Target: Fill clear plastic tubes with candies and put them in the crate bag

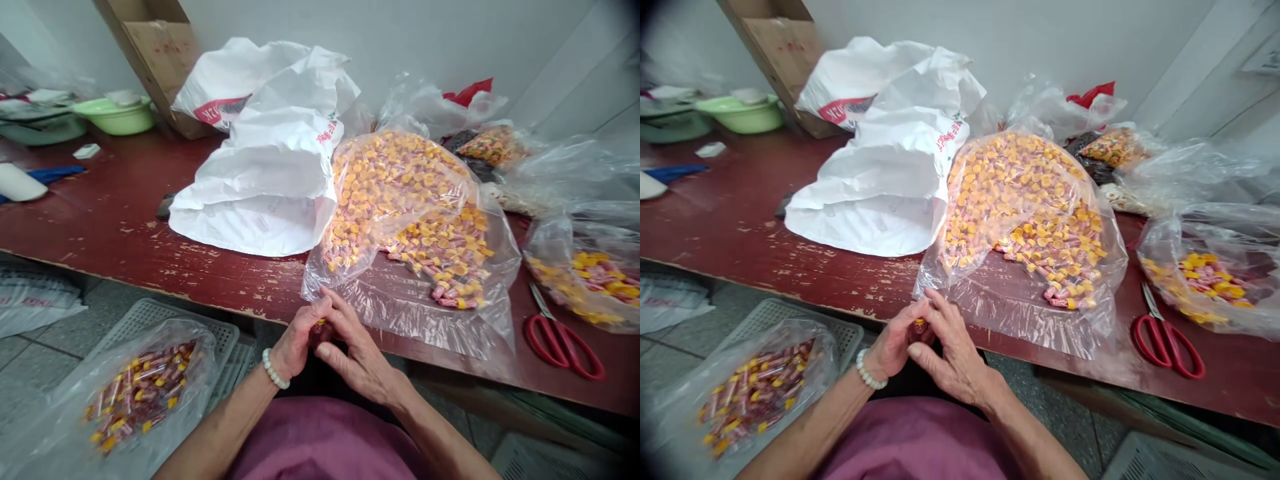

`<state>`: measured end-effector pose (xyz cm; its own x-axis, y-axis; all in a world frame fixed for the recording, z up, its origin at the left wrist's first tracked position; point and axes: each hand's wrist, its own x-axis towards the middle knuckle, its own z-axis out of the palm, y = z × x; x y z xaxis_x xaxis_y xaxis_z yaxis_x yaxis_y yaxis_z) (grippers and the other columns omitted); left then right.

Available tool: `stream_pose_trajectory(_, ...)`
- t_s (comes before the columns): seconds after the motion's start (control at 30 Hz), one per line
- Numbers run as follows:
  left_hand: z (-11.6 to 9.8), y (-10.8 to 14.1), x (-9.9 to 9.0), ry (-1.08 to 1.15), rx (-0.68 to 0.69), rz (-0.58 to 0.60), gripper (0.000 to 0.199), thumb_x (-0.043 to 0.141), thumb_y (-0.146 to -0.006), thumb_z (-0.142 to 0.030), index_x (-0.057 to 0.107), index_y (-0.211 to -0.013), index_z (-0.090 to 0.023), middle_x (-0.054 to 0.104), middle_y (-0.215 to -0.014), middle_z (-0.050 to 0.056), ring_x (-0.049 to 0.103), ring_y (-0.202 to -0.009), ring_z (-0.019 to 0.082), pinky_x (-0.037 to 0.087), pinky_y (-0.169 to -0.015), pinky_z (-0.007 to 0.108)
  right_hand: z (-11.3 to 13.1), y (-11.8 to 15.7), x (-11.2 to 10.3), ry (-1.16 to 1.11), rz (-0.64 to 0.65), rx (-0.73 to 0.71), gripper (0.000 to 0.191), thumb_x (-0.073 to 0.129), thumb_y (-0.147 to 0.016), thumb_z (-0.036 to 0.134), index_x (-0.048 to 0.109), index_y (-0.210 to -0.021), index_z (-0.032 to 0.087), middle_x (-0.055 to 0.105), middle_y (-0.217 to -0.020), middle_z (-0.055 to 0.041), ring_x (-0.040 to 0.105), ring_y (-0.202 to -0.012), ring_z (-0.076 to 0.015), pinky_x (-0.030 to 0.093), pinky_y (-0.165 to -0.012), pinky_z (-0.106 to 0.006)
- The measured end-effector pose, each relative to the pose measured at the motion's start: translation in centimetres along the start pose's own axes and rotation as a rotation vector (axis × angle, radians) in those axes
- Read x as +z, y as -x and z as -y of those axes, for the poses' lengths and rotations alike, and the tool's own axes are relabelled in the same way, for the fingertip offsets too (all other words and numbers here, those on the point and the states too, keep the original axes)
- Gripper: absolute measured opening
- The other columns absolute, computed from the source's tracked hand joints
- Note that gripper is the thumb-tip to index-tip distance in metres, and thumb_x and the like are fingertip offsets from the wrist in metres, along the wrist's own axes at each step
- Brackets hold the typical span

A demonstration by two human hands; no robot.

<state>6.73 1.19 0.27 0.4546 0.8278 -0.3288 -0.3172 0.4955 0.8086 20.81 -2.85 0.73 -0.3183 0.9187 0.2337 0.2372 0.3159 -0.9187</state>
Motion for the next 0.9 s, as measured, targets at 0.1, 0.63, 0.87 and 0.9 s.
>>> stream_pose_trajectory(0.1,-0.4,-0.3,0.0,-0.051,0.015,-0.039,0.046,0.049,-0.083,-0.052,0.052,-0.058,-0.013,0.035,-0.046,-0.004,0.032,-0.042,0.006,0.022,-0.042,0.022,-0.3,-0.3,1.0,-0.293,-0.037,0.073,0.068,0.056,-0.085,0.048,0.023,-0.143,0.038,0.026,-0.151,-0.0047,0.035,-0.133,-0.0251,0.036,-0.106,-0.047)
stream_pose_trajectory(0.63,-14.8,-11.2,-11.2,-0.594,0.24,-0.744,0.047,0.067,-0.062,-0.057,0.047,-0.078,-0.018,0.042,-0.056,-0.006,0.038,-0.044,0.009,0.027,-0.043,0.023,-11.6,-3.6,-14.2,1.069,-0.533,0.159,0.036,0.046,-0.079,0.016,0.056,-0.114,0.013,0.057,-0.121,-0.0177,0.048,-0.116,-0.0316,0.036,-0.098,-0.051)
stream_pose_trajectory(0.87,-15.4,-16.5,-12.4,-1.293,0.077,-0.867,0.049,0.072,-0.056,-0.055,0.045,-0.068,-0.016,0.055,-0.078,0.01,0.051,-0.082,0.024,0.028,-0.061,0.029,-11.7,-2.7,-16.5,1.157,-0.463,0.233,0.034,0.045,-0.083,0.017,0.059,-0.114,0.014,0.057,-0.114,-0.0156,0.049,-0.109,-0.0288,0.039,-0.094,-0.046)
stream_pose_trajectory(0.9,-15.5,-16.5,-12.4,-1.319,0.074,-0.822,0.048,0.072,-0.057,-0.054,0.046,-0.068,-0.015,0.054,-0.078,0.009,0.051,-0.082,0.024,0.027,-0.061,0.028,-11.5,-2.4,-16.4,1.119,-0.442,0.202,0.035,0.046,-0.082,0.016,0.058,-0.115,0.015,0.057,-0.114,-0.0151,0.049,-0.108,-0.0281,0.04,-0.093,-0.046)
